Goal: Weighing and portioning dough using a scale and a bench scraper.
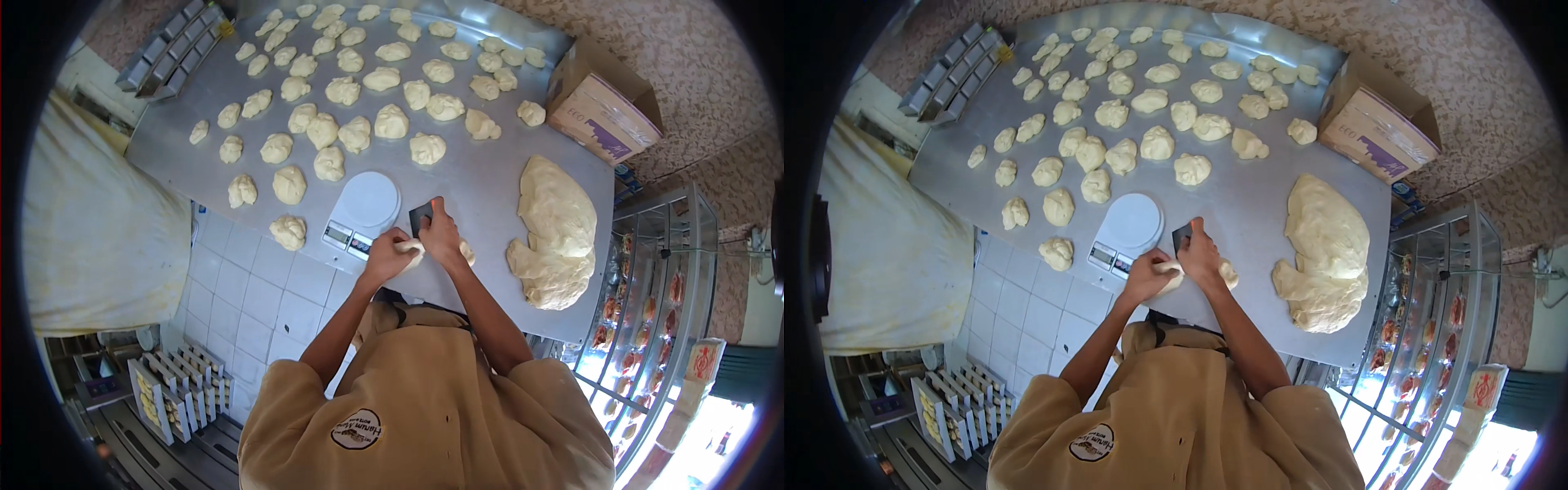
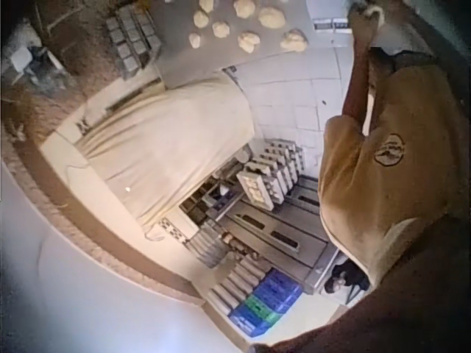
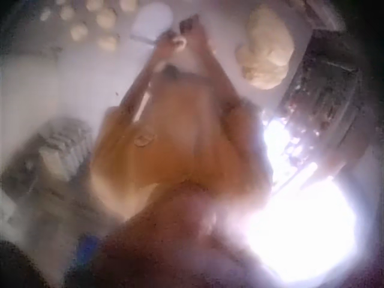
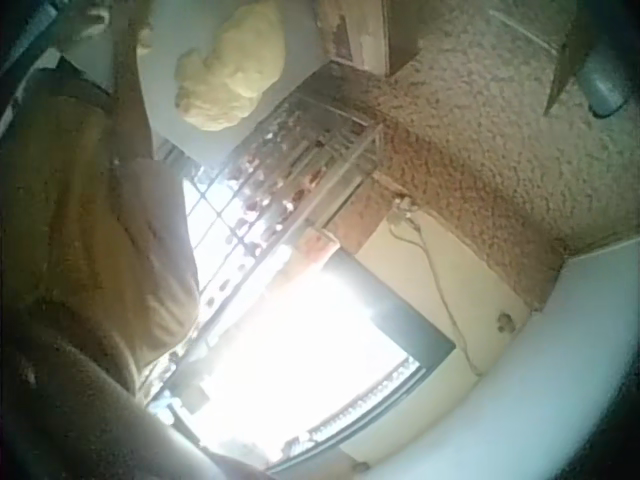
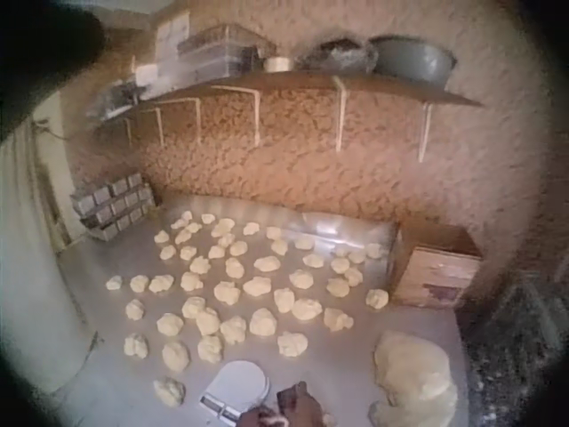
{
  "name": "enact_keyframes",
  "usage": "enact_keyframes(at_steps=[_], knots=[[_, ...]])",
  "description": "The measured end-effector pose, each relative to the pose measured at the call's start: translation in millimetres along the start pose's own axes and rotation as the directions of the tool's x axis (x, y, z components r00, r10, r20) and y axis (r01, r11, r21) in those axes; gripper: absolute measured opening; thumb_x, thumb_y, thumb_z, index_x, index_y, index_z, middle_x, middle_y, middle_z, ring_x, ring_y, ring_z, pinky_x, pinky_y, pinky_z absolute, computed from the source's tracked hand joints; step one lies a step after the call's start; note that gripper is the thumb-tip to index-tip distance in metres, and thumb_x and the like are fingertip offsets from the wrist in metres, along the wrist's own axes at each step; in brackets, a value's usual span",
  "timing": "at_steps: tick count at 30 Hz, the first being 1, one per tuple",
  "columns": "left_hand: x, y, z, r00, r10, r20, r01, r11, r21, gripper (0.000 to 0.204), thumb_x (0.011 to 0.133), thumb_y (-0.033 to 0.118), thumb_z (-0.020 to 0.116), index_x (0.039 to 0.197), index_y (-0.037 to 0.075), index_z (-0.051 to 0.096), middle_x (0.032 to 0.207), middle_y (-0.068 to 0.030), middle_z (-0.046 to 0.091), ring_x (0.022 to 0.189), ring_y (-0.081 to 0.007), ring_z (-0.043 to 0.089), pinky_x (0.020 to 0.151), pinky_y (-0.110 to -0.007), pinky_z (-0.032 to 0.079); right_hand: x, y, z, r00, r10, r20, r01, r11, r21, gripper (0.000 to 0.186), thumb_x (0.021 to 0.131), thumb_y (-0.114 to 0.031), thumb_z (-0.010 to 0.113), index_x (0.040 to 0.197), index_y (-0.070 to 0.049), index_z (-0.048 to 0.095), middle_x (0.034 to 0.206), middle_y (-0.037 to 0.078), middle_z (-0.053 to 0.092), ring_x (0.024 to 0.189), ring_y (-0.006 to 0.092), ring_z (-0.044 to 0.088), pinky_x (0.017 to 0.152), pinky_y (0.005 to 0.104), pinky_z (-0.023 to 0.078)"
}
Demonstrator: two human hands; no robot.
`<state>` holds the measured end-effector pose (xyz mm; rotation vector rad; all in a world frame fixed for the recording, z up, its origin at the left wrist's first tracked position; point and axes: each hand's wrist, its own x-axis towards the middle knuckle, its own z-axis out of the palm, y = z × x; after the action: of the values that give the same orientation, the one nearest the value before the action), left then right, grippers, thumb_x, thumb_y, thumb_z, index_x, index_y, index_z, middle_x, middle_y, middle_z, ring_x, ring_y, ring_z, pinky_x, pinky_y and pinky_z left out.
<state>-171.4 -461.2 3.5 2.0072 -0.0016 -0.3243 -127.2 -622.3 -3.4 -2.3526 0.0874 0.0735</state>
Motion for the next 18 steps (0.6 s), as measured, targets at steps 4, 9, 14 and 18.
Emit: enact_keyframes(at_steps=[4, 9, 14, 18], knots=[[14, 2, -26, 0.896, 0.171, -0.411, -0.178, 0.984, 0.021, 0.038, 0.075, 0.012, 0.078, 0.107, 0.003, 0.062, 0.118, -0.0146, 0.061, 0.099, -0.0281, 0.058, 0.087, -0.037, 0.047, -13, 6, -39, 0.996, 0.082, -0.039, -0.066, 0.947, 0.315, 0.03, 0.092, -0.008, 0.056, 0.12, -0.006, 0.045, 0.087, 0.02, 0.065, 0.07, 0.0368, 0.063, 0.066, 0.0482, 0.05], [14, 26, -28, 0.711, 0.448, -0.542, -0.103, 0.829, 0.549, 0.045, 0.079, 0.015, 0.079, 0.121, 0.009, 0.065, 0.139, -0.0154, 0.054, 0.12, -0.0339, 0.055, 0.096, -0.035, 0.045, -49, 68, -87, 0.947, 0.067, -0.314, 0.024, 0.96, 0.28, 0.027, 0.093, -0.009, 0.057, 0.119, -0.005, 0.05, 0.09, 0.017, 0.063, 0.071, 0.0311, 0.059, 0.067, 0.0441, 0.048], [16, -31, 16, 0.765, 0.635, -0.111, -0.468, 0.666, 0.581, 0.053, 0.087, 0.017, 0.072, 0.138, 0.016, 0.06, 0.155, -0.0153, 0.044, 0.138, -0.0351, 0.046, 0.105, -0.038, 0.041, -66, 88, -105, 0.898, 0.143, -0.415, -0.039, 0.968, 0.249, 0.027, 0.093, -0.008, 0.058, 0.118, -0.004, 0.05, 0.094, 0.015, 0.06, 0.077, 0.0283, 0.055, 0.073, 0.0412, 0.047], [32, -47, 47, 0.92, 0.308, 0.242, -0.313, 0.95, -0.018, 0.042, 0.093, 0.023, 0.066, 0.134, 0.015, 0.064, 0.155, -0.0113, 0.046, 0.143, -0.0295, 0.042, 0.111, -0.046, 0.034, -67, 80, -111, 0.884, 0.222, -0.411, -0.099, 0.949, 0.3, 0.028, 0.092, -0.009, 0.058, 0.118, -0.003, 0.05, 0.094, 0.014, 0.058, 0.079, 0.0273, 0.053, 0.076, 0.0395, 0.046]])
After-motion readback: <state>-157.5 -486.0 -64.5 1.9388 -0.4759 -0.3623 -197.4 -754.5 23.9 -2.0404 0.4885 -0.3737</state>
